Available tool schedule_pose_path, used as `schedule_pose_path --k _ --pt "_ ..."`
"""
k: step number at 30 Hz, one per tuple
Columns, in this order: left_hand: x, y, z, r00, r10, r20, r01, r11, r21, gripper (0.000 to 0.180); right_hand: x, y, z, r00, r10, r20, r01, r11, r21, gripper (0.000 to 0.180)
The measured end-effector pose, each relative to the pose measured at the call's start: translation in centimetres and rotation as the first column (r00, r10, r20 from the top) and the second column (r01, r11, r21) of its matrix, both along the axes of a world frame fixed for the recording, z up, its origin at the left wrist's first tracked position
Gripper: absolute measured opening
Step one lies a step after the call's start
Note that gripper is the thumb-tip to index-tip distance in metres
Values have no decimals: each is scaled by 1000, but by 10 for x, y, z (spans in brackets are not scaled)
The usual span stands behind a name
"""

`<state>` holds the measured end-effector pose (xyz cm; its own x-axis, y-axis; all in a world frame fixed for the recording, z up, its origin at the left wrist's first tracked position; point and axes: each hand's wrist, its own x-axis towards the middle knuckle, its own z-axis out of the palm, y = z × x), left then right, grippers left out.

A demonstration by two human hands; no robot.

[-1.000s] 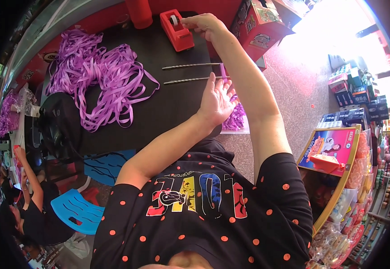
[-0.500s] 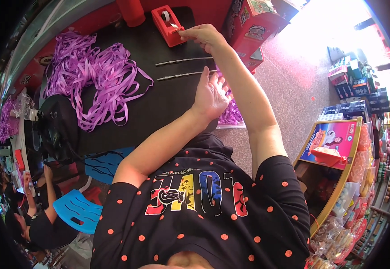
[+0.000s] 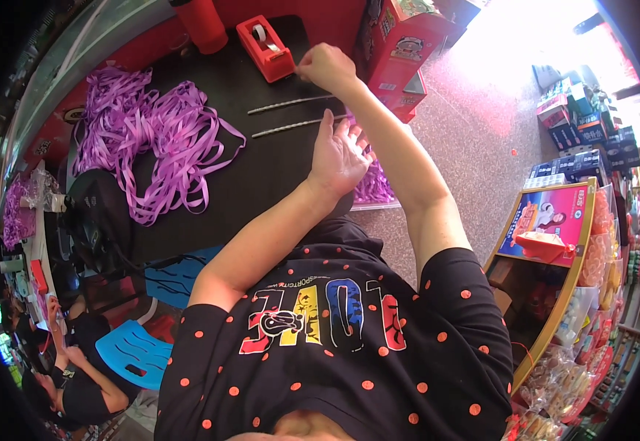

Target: Making small decorative bows from purple ribbon using metal rods as a guide.

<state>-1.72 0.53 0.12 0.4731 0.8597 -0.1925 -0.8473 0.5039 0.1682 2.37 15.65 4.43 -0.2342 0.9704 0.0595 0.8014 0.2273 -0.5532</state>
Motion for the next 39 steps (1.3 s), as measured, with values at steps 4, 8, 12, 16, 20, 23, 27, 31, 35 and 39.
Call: schedule_pose_path --k 4,8,12,16,20,23,27,31,35,39 --pt "3 2 -5 998 31 -54 -36 996 -88 73 38 -16 16 920 -31 -390 -142 903 -405 47" --pt "7 5 -14 997 50 -58 -56 992 -111 34 84 -49 29 949 16 -315 -152 898 -413 56" --pt "9 5 -20 993 39 -112 -41 999 -17 38 107 -78 31 986 81 -147 -132 916 -380 58" --pt "9 4 -18 983 17 -184 -19 1000 -12 79 113 -91 26 983 185 7 -177 951 -254 49" --pt "7 4 -17 980 -8 -200 9 1000 3 96 113 -96 24 952 267 149 -233 949 -212 28" --pt "6 4 -18 976 -10 -217 13 1000 11 96 113 -98 23 966 222 135 -168 930 -326 26" --pt "7 4 -22 966 -3 -259 6 1000 10 96 116 -105 20 973 218 82 -194 953 -233 34" --pt "7 5 -24 957 -3 -290 5 1000 5 91 120 -115 10 979 -51 -198 -20 940 -339 45" --pt "5 5 -24 957 -13 -290 31 998 58 79 122 -131 -11 853 -219 -474 136 969 -204 43" --pt "6 5 -24 965 -11 -260 27 998 59 73 125 -144 -33 637 -183 -749 30 977 -213 39"
